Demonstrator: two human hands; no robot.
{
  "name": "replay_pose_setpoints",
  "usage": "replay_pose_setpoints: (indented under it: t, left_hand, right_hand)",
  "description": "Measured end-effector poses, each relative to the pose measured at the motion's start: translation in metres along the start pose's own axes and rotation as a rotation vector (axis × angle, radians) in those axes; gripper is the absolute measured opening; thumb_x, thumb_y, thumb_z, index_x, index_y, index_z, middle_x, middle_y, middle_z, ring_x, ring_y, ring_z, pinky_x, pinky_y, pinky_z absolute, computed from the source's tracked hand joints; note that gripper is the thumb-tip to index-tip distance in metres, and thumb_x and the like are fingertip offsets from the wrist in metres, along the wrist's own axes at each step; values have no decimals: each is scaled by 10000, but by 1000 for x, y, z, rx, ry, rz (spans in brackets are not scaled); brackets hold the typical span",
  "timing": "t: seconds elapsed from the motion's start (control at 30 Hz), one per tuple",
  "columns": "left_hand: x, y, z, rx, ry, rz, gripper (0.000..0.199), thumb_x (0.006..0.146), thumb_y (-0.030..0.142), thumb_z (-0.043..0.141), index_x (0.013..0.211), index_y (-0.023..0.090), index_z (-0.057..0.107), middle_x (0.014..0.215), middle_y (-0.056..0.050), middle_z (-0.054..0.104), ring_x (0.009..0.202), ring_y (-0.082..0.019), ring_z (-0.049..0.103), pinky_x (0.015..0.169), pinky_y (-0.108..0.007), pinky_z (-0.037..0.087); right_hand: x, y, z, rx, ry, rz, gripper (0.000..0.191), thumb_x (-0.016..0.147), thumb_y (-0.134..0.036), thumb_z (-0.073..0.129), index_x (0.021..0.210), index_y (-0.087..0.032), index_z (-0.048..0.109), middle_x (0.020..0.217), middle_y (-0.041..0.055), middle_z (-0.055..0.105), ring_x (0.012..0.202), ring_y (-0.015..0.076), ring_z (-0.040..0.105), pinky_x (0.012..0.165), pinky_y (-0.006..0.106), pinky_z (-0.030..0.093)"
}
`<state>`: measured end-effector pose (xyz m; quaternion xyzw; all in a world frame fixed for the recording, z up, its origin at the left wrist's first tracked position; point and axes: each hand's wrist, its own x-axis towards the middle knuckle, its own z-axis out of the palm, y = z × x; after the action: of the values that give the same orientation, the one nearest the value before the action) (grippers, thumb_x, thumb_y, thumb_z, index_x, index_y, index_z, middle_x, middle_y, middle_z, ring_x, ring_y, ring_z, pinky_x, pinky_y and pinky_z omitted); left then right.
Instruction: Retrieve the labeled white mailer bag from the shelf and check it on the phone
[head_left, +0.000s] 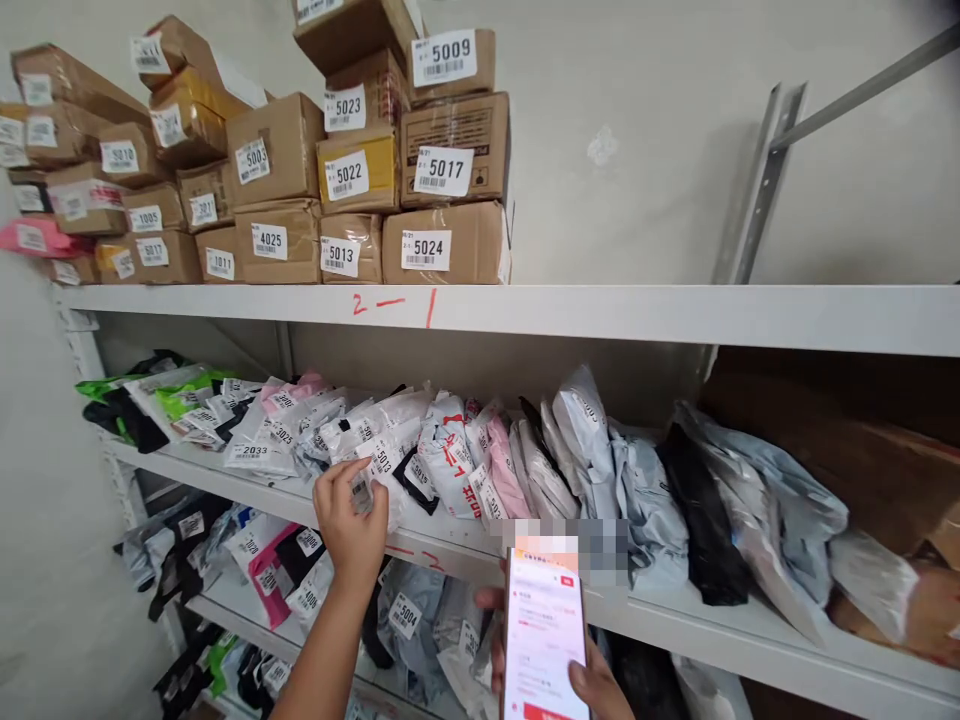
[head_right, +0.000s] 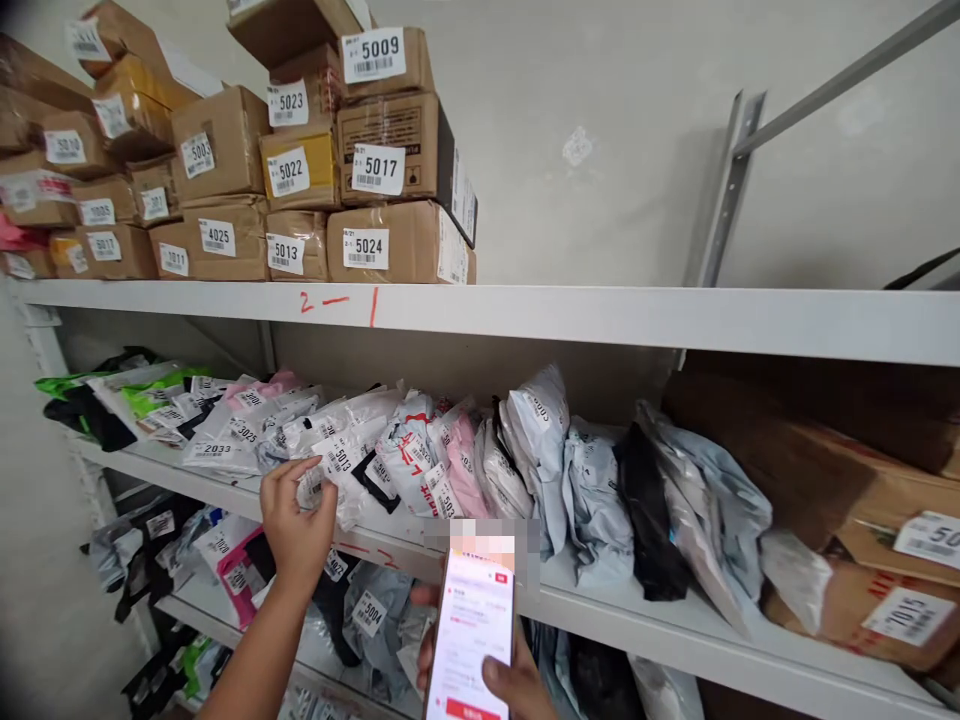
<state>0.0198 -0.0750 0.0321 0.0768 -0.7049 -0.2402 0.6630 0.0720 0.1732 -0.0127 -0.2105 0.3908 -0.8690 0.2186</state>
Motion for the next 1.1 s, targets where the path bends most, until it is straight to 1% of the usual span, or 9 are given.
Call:
replay_pose_setpoints:
  t: [0.1, 0.2, 0.3, 0.4, 0.53, 0.6, 0.73, 0.93, 1.1]
  left_hand:
    - [27, -9, 7, 83, -150, 169, 178, 845, 191, 524, 953, 204, 664, 974, -75, 639, 989, -255, 544, 898, -449, 439]
    - [41, -11, 15, 179, -428, 292, 191, 842, 200, 538, 951, 218, 694, 1002, -50, 694, 1019, -283, 535, 896, -489, 404]
    - [47, -9, 24, 179, -685, 427, 193, 846, 132, 501, 881, 180, 685, 971, -57, 701, 1035, -265, 555, 986, -505, 347]
    - [57, -10, 32, 130, -905, 512, 201, 830, 97, 490, 820, 179, 674, 936, -58, 694, 983, -239, 588, 1027, -468, 342]
    - [80, -13, 39, 78, -1120, 596, 296, 799, 50, 444, 926, 175, 681, 997, -61, 688, 968, -234, 606, 881, -372, 462]
    - [89, -15, 42, 129, -1153, 647, 338, 773, 18, 416, 922, 150, 688, 955, -80, 697, 955, -245, 615, 865, -378, 472]
    - [91, -22, 45, 267, -1128, 761, 315, 782, 32, 425, 809, 124, 726, 885, -112, 713, 999, -283, 604, 1010, -480, 391]
    - [85, -35, 45, 156, -1032, 782, 248, 787, 96, 493, 787, 151, 735, 863, -89, 705, 953, -259, 615, 1088, -508, 320]
    - [83, -25, 45, 186, -915, 774, 209, 784, 108, 519, 829, 138, 721, 883, -134, 687, 903, -307, 630, 959, -516, 401]
  right_hand:
    - [43, 18, 24, -10, 33, -77, 748, 561, -434, 823, 1194, -113, 586, 884, 133, 698, 770, 241, 645, 704, 359, 487]
    - [91, 41, 42, 0, 57, -177, 796, 578, -389, 821, 1267, -113, 533, 908, 124, 707, 788, 248, 660, 695, 364, 508]
    - [125, 57, 53, 54, 119, -259, 738, 597, -352, 810, 1253, -137, 547, 924, 109, 717, 784, 251, 670, 667, 369, 533]
    - [138, 64, 57, 105, 162, -297, 735, 585, -337, 815, 1245, -145, 555, 945, 106, 724, 781, 257, 677, 696, 397, 550]
    - [138, 64, 60, 207, 234, -312, 863, 524, -341, 841, 1301, -188, 498, 961, 81, 729, 817, 266, 685, 748, 420, 552]
    - [137, 63, 63, 270, 279, -315, 915, 498, -355, 849, 1319, -216, 472, 950, 58, 732, 793, 258, 687, 767, 431, 551]
    - [139, 61, 68, 344, 332, -330, 925, 485, -358, 847, 1315, -231, 459, 817, 18, 735, 753, 262, 691, 799, 461, 544]
    - [139, 57, 72, 374, 345, -364, 873, 474, -360, 853, 1260, -210, 503, 860, 40, 740, 713, 227, 688, 728, 374, 555]
    - [140, 56, 74, 384, 367, -395, 870, 485, -335, 854, 1266, -201, 495, 872, 66, 743, 679, 221, 680, 714, 394, 561]
